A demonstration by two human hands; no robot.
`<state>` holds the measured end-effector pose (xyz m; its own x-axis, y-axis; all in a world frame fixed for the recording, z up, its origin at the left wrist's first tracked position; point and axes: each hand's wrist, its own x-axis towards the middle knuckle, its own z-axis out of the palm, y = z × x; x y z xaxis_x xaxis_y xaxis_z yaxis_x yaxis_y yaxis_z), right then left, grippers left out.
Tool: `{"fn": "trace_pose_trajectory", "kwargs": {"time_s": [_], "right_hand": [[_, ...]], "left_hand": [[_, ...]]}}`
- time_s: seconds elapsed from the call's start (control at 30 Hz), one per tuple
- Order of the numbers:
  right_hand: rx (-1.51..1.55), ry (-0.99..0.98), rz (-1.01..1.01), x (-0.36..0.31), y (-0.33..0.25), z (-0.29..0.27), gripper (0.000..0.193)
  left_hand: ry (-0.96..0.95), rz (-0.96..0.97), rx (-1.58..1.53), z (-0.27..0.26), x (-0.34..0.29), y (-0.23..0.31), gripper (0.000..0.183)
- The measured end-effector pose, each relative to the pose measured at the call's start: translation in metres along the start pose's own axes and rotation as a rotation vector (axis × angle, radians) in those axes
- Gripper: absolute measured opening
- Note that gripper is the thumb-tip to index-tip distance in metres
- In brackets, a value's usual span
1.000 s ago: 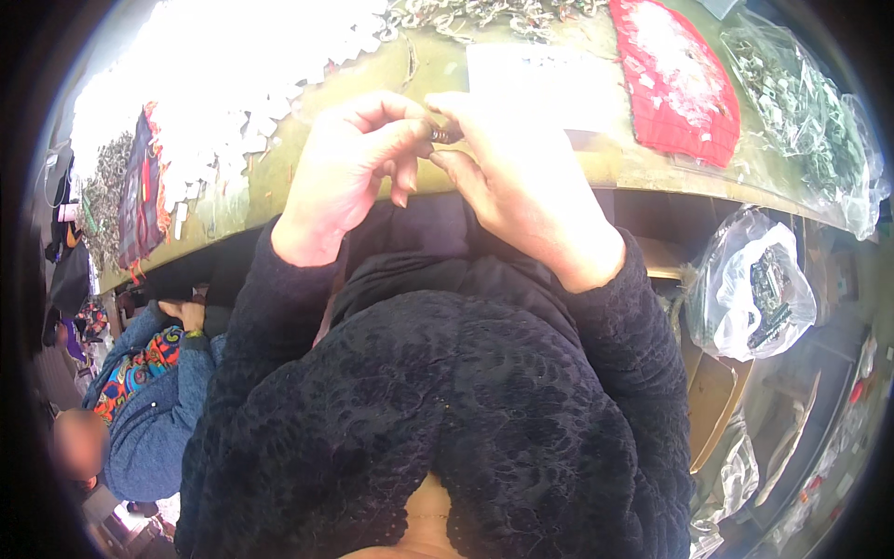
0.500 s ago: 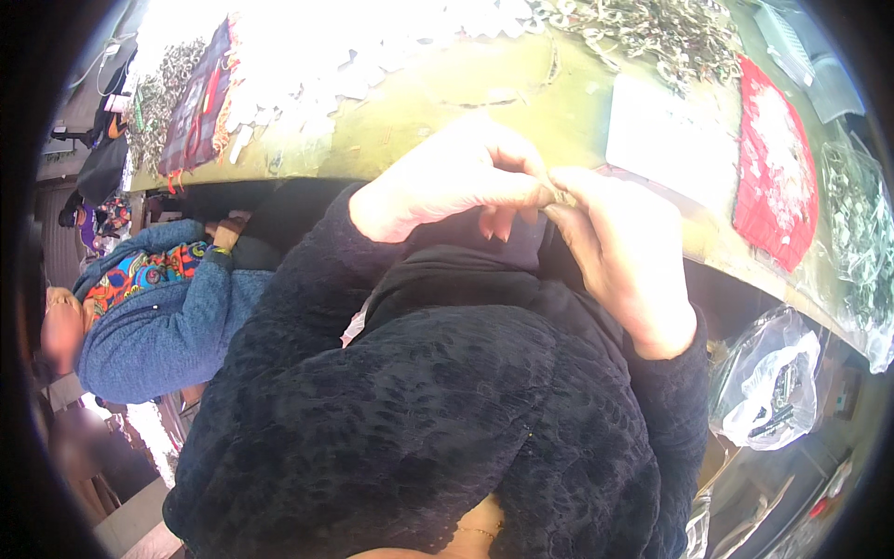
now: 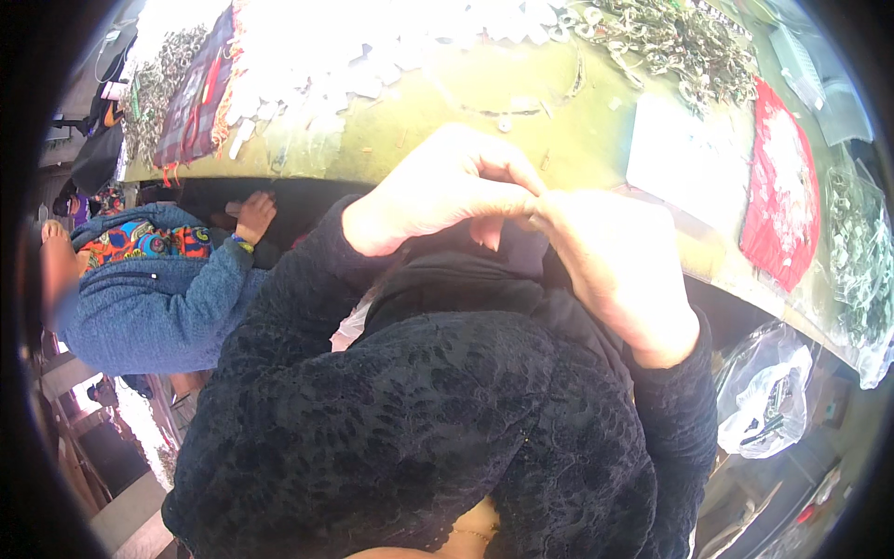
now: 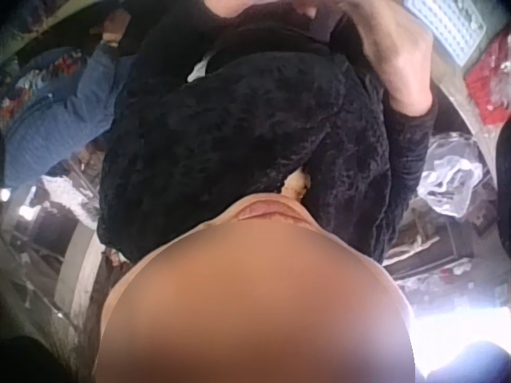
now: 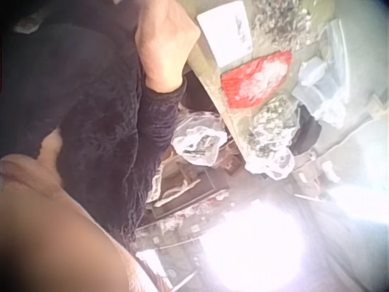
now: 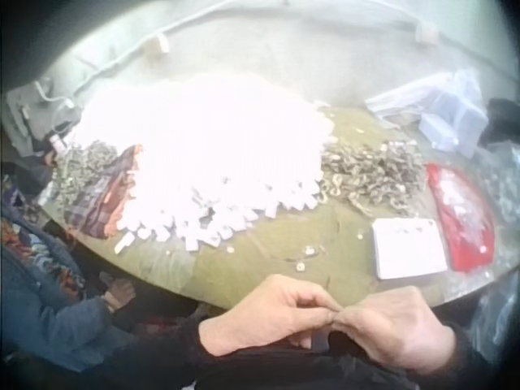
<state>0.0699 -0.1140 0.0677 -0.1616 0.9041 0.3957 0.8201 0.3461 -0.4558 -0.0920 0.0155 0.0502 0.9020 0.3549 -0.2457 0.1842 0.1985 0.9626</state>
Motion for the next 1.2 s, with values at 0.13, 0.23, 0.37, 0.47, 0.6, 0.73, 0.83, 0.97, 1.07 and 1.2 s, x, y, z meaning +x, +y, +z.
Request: {"fn": "trace_pose_trajectory", "kwargs": {"time_s": [0.13,0.23,0.37,0.47,0.6,0.73,0.83,0.97,1.07,1.2], "right_hand": [[-0.022,0.099,-0.009,0.004,-0.002,0.006,0.018],[-0.076,0.061,-0.056,0.004,-0.002,0.008,0.019],[-0.174,-0.05,-0.112,0.004,0.003,0.009,0.018],[-0.107,0.044,-0.108,0.006,0.006,0.015,0.015],[0.637,0.076,0.515,-0.004,-0.004,0.02,0.01],[1.197,0.167,0.502,-0.01,-0.008,0.023,0.01],[1.394,0.215,0.448,-0.008,-0.002,0.024,0.01],[1.448,0.257,0.487,-0.005,0.003,0.022,0.011],[1.465,0.329,0.493,-0.005,-0.001,0.022,0.011],[1.515,0.367,0.532,-0.007,-0.007,0.021,0.011]], "left_hand": [[0.118,0.112,-0.169,0.005,-0.006,-0.009,0.012],[0.151,0.145,-0.251,0.004,-0.009,-0.015,0.011],[0.11,0.059,-0.19,-0.008,-0.014,-0.019,0.012],[0.439,0.325,0.375,-0.03,-0.015,-0.02,0.013],[1.03,0.339,1.147,-0.089,-0.013,-0.018,0.022],[1.042,0.266,1.371,-0.125,-0.011,-0.026,0.027],[0.986,0.305,1.357,-0.135,-0.013,-0.026,0.028],[0.935,0.31,1.297,-0.14,-0.014,-0.024,0.029],[0.96,0.458,1.524,-0.146,-0.013,-0.029,0.03],[0.829,0.301,0.991,-0.165,-0.006,-0.039,0.03]]}}
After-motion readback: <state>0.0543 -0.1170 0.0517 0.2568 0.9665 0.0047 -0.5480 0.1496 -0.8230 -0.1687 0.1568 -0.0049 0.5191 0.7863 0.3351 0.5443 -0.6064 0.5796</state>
